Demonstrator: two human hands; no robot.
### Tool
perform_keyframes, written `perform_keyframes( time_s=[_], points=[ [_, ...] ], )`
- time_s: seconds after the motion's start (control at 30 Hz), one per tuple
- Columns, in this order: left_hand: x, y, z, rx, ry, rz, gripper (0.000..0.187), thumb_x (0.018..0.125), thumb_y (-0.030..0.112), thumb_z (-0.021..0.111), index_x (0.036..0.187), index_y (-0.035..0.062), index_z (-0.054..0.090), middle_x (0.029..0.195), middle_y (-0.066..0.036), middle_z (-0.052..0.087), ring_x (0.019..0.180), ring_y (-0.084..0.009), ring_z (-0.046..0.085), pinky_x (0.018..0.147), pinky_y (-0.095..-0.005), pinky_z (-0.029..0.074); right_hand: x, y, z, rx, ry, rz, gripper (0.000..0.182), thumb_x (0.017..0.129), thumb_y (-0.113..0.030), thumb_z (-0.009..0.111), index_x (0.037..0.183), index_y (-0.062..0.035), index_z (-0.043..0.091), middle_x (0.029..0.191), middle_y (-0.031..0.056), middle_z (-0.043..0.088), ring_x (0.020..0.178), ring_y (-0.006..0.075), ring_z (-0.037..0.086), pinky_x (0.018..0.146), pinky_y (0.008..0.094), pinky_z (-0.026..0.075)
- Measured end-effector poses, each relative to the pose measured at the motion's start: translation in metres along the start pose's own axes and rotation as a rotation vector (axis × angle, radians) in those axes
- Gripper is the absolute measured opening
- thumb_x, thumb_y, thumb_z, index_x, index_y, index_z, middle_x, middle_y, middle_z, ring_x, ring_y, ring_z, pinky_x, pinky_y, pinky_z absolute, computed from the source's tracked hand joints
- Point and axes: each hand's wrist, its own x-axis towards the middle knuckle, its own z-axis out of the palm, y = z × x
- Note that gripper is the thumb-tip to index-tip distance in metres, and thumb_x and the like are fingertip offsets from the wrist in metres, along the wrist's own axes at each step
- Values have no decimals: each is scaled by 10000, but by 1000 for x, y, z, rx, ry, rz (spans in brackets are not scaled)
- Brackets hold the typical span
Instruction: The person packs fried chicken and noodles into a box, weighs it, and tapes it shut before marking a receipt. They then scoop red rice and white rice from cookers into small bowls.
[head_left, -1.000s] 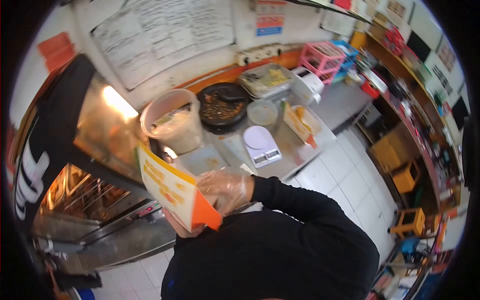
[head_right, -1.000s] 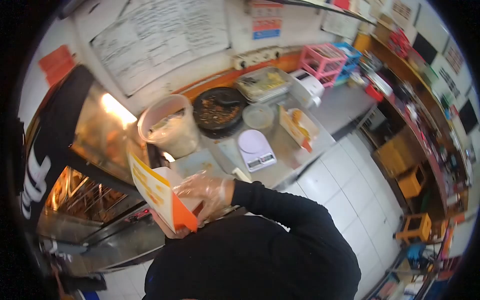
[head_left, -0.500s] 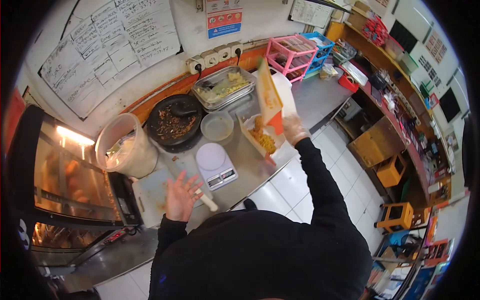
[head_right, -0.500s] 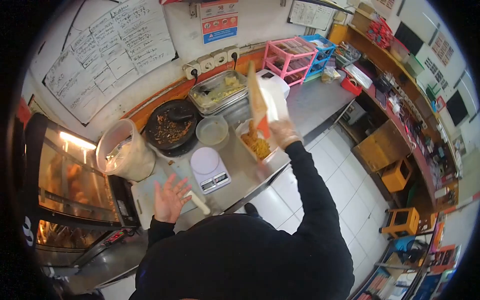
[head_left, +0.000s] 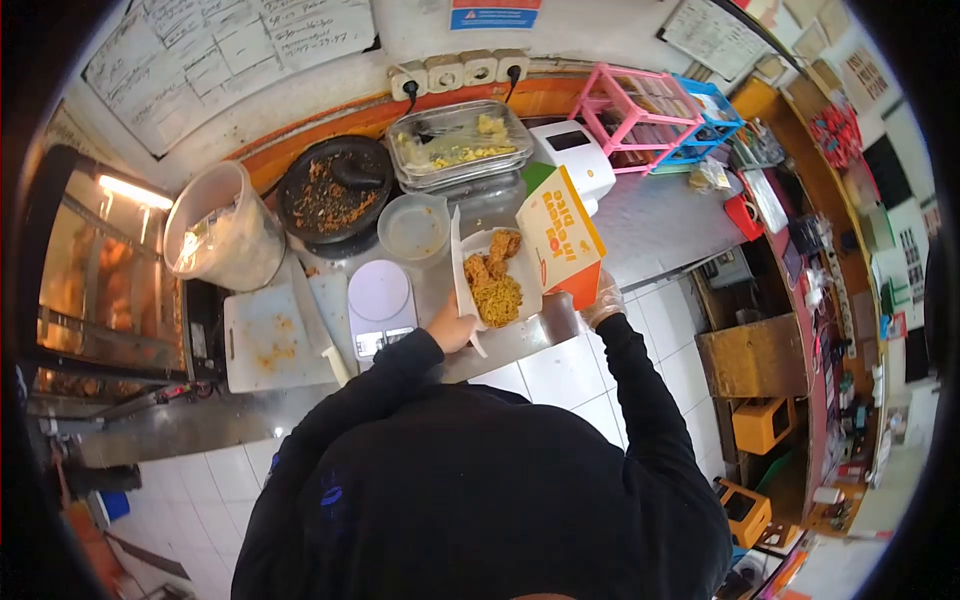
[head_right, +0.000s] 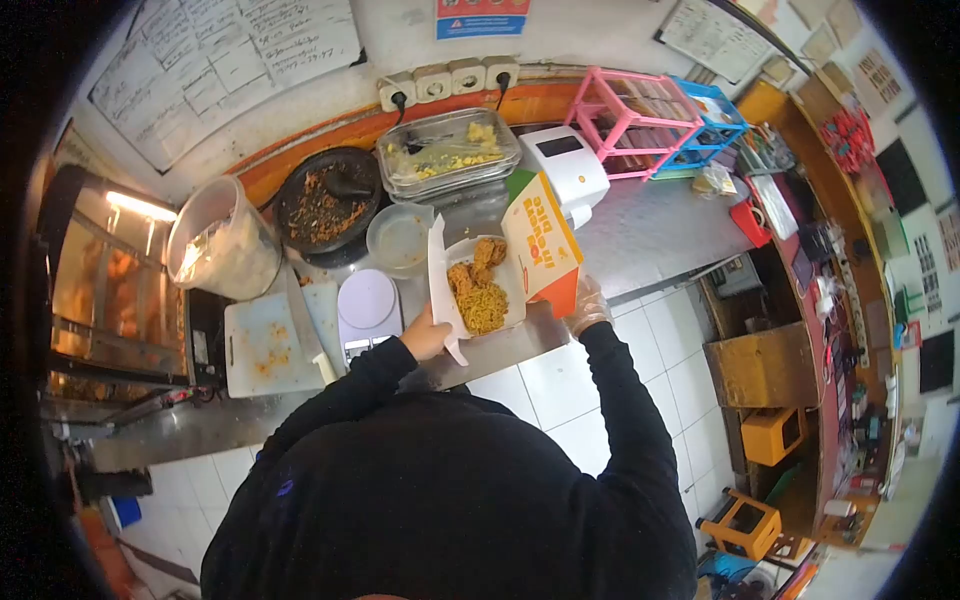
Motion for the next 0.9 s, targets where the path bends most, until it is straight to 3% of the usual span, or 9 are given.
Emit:
perform_keyframes(
  time_s=[0.13, 0.27, 0.3, 0.4, 0.43, 0.53, 0.67, 0.73, 0.9],
  points=[
    [-32, -3, -17, -240, 47, -108, 649, 764, -28, 367, 1378, 55, 173, 1225, -153, 456, 1016, -230, 550, 736, -357, 524, -3, 9, -7, -296, -158, -141, 218, 821, -237, 497, 866, -66, 624, 866, 140, 632, 903, 321, 572, 727, 438, 456],
    [-68, -35, -35, -245, 131, 123, 646, 776, -30, 367, 1388, 42, 176, 1208, -140, 463, 1071, -194, 490, 830, -297, 449, 5, -52, -12, -478, -478, -85, 197, 839, -187, 462, 788, -110, 636, 860, 102, 647, 918, 256, 594, 790, 430, 439],
    [-70, -59, -43, -236, 137, 134, 642, 779, -25, 370, 1388, 42, 180, 1203, -129, 463, 1056, -181, 491, 817, -293, 451, 9, -78, -30, -536, -630, -165, 201, 847, -169, 443, 890, -125, 634, 896, 86, 649, 906, 252, 600, 832, 422, 424],
    [-96, -31, -41, -257, 142, 59, 648, 799, 9, 416, 1402, 62, 181, 1171, -99, 473, 975, -153, 504, 771, -271, 455, -6, -72, -8, -200, -427, -438, 311, 781, -113, 468, 1067, -125, 590, 1016, 79, 608, 986, 291, 530, 881, 412, 398],
    [-101, -26, -42, -197, 137, 62, 651, 804, 16, 424, 1405, 68, 179, 1163, -96, 475, 958, -152, 508, 760, -266, 455, 6, -77, -10, -219, -575, -422, 372, 773, -94, 473, 1132, -131, 563, 1082, 74, 595, 1044, 287, 510, 935, 385, 374],
    [-100, -21, -41, -129, 115, 81, 708, 828, 30, 475, 1427, 103, 105, 1205, -100, 456, 994, -165, 512, 780, -266, 461, 46, -124, -71, 296, -248, -449, 376, 720, 44, 504, 1065, -81, 587, 1098, 100, 590, 1010, 277, 533, 907, 388, 411],
    [-99, -6, -23, -221, 70, 251, 783, 848, 44, 517, 1436, 102, 4, 1350, -123, 326, 1156, -191, 442, 862, -298, 447, 77, -222, -93, 611, -245, -764, 311, 717, -7, 582, 1023, -64, 593, 1005, 128, 608, 924, 293, 577, 842, 374, 454],
    [-101, -8, -18, -290, 78, 297, 791, 856, 60, 526, 1434, 88, -12, 1372, -127, 292, 1185, -192, 416, 865, -304, 447, 83, -262, -86, 169, -563, -642, 299, 726, -60, 601, 1025, -59, 592, 1005, 149, 615, 970, 300, 575, 835, 356, 463],
    [-116, -51, -19, -454, 320, 169, 765, 892, 187, 530, 1427, 56, -1, 1372, -164, 287, 1198, -222, 385, 875, -329, 420, 94, -237, 37, -370, -701, -622, 210, 747, -92, 563, 922, -19, 654, 957, 146, 648, 911, 292, 621, 791, 361, 492]
  ],
)
